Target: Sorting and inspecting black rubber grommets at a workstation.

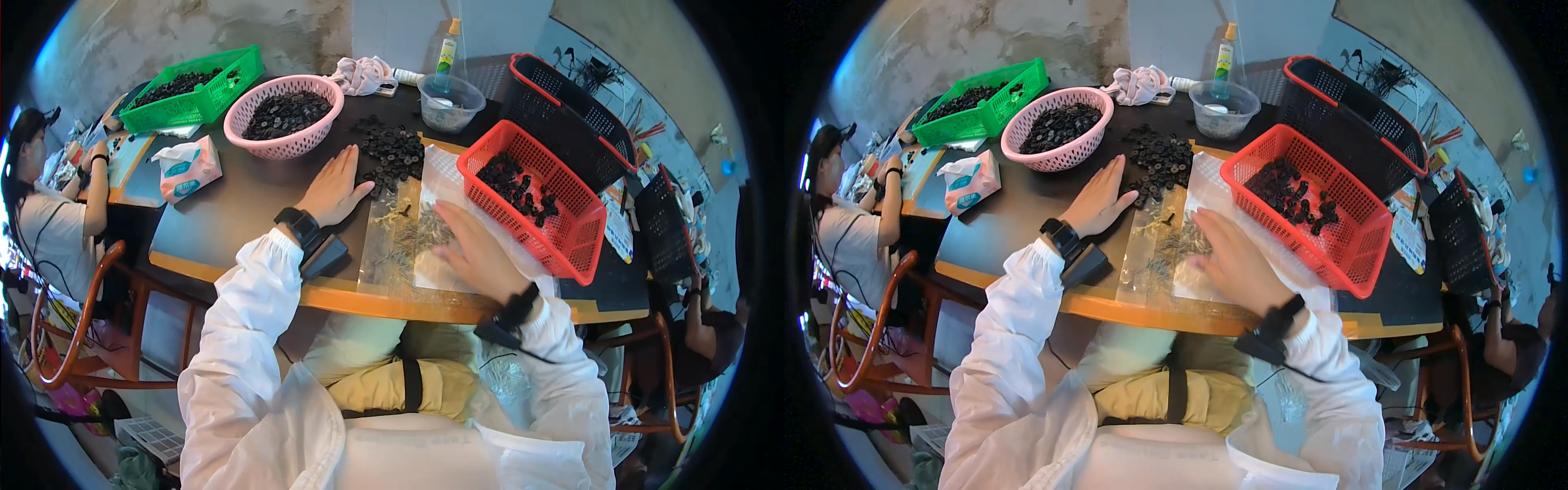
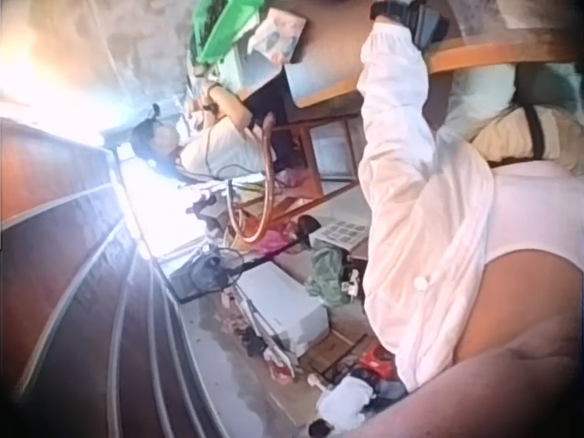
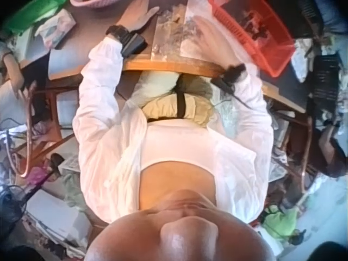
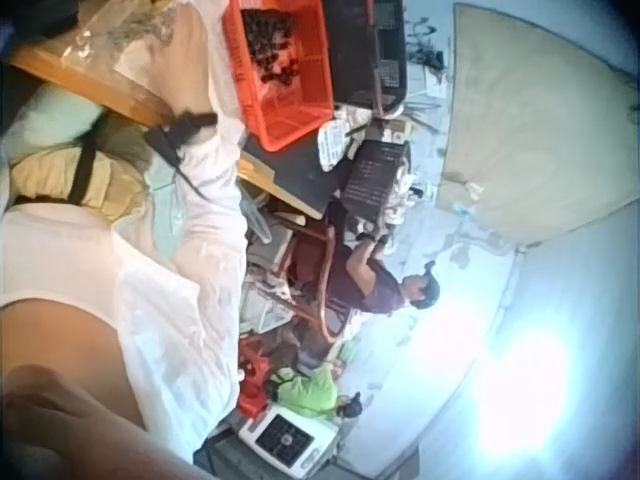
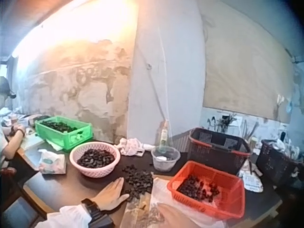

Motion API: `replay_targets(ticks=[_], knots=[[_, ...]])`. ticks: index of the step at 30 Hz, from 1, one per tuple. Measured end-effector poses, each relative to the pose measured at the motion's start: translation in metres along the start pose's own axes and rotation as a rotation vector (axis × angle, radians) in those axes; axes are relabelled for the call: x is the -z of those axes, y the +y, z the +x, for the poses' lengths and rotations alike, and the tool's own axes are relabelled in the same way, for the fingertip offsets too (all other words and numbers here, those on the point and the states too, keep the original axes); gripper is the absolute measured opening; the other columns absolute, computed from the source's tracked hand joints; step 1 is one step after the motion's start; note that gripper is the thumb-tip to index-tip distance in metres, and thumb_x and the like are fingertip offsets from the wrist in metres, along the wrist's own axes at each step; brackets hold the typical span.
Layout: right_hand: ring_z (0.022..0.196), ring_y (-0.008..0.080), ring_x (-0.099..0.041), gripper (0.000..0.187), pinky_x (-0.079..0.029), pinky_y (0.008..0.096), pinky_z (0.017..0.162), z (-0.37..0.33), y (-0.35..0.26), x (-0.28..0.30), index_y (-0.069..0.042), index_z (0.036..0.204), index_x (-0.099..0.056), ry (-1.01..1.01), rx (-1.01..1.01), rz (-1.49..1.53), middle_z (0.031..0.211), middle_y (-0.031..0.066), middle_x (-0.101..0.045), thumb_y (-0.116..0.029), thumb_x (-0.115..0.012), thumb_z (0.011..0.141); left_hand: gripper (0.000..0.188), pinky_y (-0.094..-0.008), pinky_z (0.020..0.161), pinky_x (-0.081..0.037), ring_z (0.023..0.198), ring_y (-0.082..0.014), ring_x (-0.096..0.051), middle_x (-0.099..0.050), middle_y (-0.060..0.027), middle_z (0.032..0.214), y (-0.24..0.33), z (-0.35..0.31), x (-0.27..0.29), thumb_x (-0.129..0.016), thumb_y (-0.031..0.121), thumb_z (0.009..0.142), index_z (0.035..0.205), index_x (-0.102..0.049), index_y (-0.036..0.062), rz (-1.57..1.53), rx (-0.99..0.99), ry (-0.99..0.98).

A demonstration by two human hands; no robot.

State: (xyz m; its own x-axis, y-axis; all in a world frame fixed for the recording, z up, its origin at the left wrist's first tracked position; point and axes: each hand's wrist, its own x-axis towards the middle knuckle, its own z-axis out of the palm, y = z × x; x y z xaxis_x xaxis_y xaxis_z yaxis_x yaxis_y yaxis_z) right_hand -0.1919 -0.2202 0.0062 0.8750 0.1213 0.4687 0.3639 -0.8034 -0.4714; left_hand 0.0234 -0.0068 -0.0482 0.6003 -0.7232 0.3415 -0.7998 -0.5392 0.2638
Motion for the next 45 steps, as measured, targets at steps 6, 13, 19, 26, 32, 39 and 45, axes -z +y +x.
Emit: replay_targets(ticks=[6,13,19,26,32,39,45], knots=[[0.101,0.0265,-0.057,0.024,-0.045,0.0370,0.089,0.053,0.033,-0.014,-0.009,0.104,-0.068,-0.097,0.259,-0.195,0.100,0.0055,-0.065,-0.009,-0.065,0.080,0.081,-0.0430,0.117,-0.022,0.142,-0.0372,-0.029,-0.028,-0.0306,0.150,0.001,0.028,-0.008,-0.041,0.052,0.099,0.147,-0.020,-0.0098,-0.124,0.064,0.003],[0.091,0.0230,-0.057,0.013,-0.046,0.0356,0.082,0.068,0.037,-0.020,-0.011,0.089,-0.069,-0.155,0.391,-0.391,0.091,0.0013,-0.064,-0.014,-0.068,0.076,0.086,-0.0402,0.116,-0.021,0.142,-0.0364,-0.026,-0.027,-0.0280,0.151,-0.007,0.029,-0.005,-0.044,0.059,0.096,0.147,-0.022,-0.0071,-0.640,0.080,0.162],[0.088,0.0171,-0.061,0.011,-0.048,0.0302,0.081,0.065,0.017,-0.010,-0.009,0.095,-0.068,-0.201,0.071,0.068,0.093,0.0034,-0.066,-0.011,-0.068,0.085,0.076,-0.0382,0.116,-0.020,0.141,-0.0308,-0.025,-0.026,-0.0208,0.150,-0.012,0.024,-0.001,-0.040,0.055,0.100,0.149,-0.023,-0.0007,-0.574,0.063,0.141],[0.089,0.0144,-0.059,0.014,-0.048,0.0279,0.082,0.045,0.020,0.010,-0.001,0.105,-0.061,-0.376,-0.432,1.228,0.107,0.0068,-0.063,-0.009,-0.059,0.093,0.074,-0.0385,0.116,-0.019,0.141,-0.0316,-0.026,-0.029,-0.0216,0.148,-0.004,0.027,0.001,-0.040,0.054,0.100,0.147,-0.026,-0.0009,-0.688,0.049,0.116],[0.091,0.0157,-0.060,0.018,-0.048,0.0317,0.087,0.035,0.025,0.020,-0.002,0.106,-0.067,-0.567,-0.135,1.098,0.105,0.0061,-0.066,-0.013,-0.063,0.092,0.079,-0.0408,0.114,-0.025,0.138,-0.0360,-0.031,-0.030,-0.0253,0.147,-0.009,0.029,-0.002,-0.043,0.057,0.097,0.145,-0.029,-0.0039,-0.680,0.047,0.143],[0.110,0.0260,-0.060,0.036,-0.046,0.0360,0.096,0.013,0.001,0.064,-0.003,0.118,-0.064,-1.224,0.054,0.474,0.117,0.0128,-0.064,-0.020,-0.070,0.087,0.099,-0.0438,0.116,-0.022,0.141,-0.0391,-0.025,-0.025,-0.0290,0.150,-0.007,0.025,0.006,-0.067,0.058,0.083,0.148,-0.021,-0.0006,-0.617,0.040,0.109],[0.145,0.0355,-0.022,0.103,-0.019,0.0419,0.118,-0.015,0.019,0.035,0.004,0.149,-0.018,-0.366,-0.210,-0.054,0.155,0.0244,-0.022,-0.027,-0.080,0.073,0.136,-0.0515,0.117,-0.017,0.141,-0.0500,-0.019,-0.017,-0.0382,0.148,0.015,0.021,0.007,-0.085,0.059,0.057,0.151,-0.006,0.0033,-0.229,0.125,0.056]])
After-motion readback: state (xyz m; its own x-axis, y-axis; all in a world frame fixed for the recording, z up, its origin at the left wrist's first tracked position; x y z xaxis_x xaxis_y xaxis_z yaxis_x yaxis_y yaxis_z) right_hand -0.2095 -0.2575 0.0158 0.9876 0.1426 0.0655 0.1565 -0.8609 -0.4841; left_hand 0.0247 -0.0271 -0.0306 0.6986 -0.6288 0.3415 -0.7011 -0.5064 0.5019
